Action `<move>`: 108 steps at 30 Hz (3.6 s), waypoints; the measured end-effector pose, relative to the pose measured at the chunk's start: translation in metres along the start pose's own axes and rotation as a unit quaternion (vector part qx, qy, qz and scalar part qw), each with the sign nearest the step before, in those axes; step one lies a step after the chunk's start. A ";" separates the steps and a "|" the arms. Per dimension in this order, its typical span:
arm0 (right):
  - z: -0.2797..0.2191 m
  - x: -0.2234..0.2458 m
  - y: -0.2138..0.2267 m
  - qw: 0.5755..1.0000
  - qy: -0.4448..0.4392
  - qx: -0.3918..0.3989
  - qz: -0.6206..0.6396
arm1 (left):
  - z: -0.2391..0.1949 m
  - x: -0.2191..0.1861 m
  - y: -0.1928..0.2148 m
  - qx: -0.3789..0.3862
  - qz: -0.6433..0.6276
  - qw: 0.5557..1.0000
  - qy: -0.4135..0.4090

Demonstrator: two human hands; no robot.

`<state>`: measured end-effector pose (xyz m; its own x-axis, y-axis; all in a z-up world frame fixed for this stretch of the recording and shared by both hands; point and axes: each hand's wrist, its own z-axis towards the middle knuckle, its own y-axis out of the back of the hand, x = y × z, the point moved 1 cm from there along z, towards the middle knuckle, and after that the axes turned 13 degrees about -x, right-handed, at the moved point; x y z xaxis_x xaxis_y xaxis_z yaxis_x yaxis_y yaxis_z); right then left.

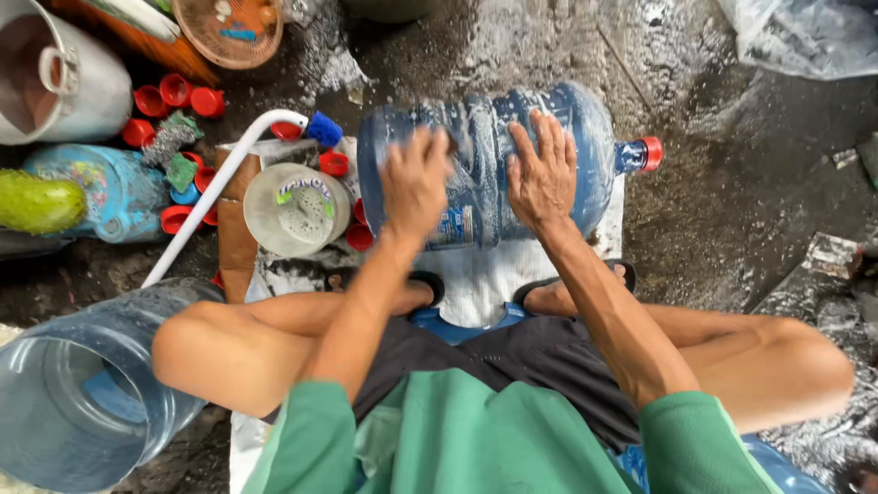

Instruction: The person cleans a large plastic water jug by hand using a sponge and soapy water, scrubbing the exterior surface thoroughly before rinsing the sponge in a nearby bowl.

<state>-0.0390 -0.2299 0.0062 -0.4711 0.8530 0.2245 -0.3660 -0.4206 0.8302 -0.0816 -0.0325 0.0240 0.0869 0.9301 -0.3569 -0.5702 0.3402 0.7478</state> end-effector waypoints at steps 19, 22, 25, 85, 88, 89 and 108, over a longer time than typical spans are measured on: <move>-0.003 0.022 -0.014 0.998 -0.055 0.021 0.005 | 0.089 0.019 -0.059 0.168 0.115 0.976 0.077; -0.008 0.017 -0.028 0.994 -0.098 0.040 0.011 | 0.072 0.011 -0.041 0.210 0.028 0.972 0.103; -0.024 0.013 -0.034 0.994 -0.060 -0.085 -0.019 | 0.030 -0.006 -0.011 0.161 -0.044 0.982 0.090; -0.061 0.053 0.036 0.991 -0.036 -0.120 -0.052 | 0.019 -0.019 -0.032 0.220 -0.035 0.968 0.114; -0.057 0.049 0.036 0.991 -0.031 -0.113 -0.065 | 0.013 -0.080 0.025 0.122 -0.008 0.992 0.030; -0.058 0.047 0.032 0.992 -0.029 -0.113 -0.056 | 0.014 -0.080 0.017 0.057 0.003 0.998 0.015; -0.067 0.052 0.034 0.991 -0.027 -0.122 -0.045 | 0.015 0.004 -0.216 0.051 -0.138 0.989 0.029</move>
<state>-0.1294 -0.2198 0.0120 -0.3862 0.9031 0.1875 -0.5908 -0.3983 0.7016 0.0543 -0.1005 -0.1300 0.1789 0.7912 -0.5848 -0.4465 0.5949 0.6683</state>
